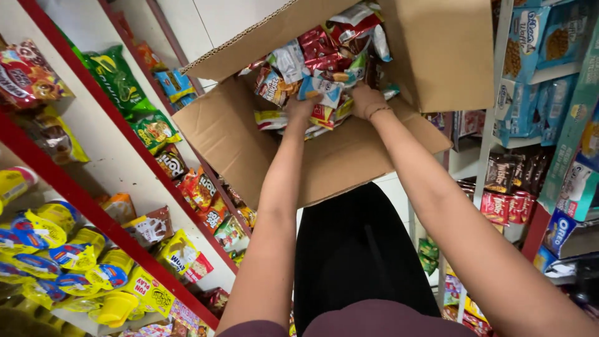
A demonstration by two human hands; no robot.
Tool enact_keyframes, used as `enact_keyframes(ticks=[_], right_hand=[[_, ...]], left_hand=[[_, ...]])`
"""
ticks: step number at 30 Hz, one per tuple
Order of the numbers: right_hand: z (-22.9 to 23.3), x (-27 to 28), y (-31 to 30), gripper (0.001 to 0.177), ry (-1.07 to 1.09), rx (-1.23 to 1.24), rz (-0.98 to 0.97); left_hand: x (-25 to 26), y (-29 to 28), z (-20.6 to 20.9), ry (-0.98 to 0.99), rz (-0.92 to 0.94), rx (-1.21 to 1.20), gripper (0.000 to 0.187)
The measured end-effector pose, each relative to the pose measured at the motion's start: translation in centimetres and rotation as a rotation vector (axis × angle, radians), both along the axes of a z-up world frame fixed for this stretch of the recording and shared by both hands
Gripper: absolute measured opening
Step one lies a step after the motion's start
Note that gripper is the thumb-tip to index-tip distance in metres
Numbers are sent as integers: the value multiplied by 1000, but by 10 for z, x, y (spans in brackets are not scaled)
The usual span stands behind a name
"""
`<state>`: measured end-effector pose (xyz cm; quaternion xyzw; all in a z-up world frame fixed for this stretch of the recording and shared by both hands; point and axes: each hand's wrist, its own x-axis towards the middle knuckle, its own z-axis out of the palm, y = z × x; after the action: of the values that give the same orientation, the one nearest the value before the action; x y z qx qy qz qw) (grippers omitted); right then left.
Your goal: Scanning snack packages and stocking them onto store shelves.
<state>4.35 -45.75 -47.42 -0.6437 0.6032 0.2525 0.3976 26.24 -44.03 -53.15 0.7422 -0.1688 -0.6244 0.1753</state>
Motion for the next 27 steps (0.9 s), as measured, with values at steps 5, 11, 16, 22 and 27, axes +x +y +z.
enact_keyframes(ticks=[5,11,16,22,27], right_hand=[[7,-9,20,24,25,-123,-24],[43,-8,18,25,-141,-523,-16],[11,-14,16,22,-365,-510,-562],[-28,-27,6,21,-340,-605,-814],[-8,-29,-3,30,-908,-250,-1288]], left_hand=[[8,-13,10,2,97,-48,61],[40,-58,51,-31,86,-169,26],[51,-94,51,-122,119,-369,19],[38,-96,62,267,628,-260,16],[36,-32,-8,83,-416,-340,24]])
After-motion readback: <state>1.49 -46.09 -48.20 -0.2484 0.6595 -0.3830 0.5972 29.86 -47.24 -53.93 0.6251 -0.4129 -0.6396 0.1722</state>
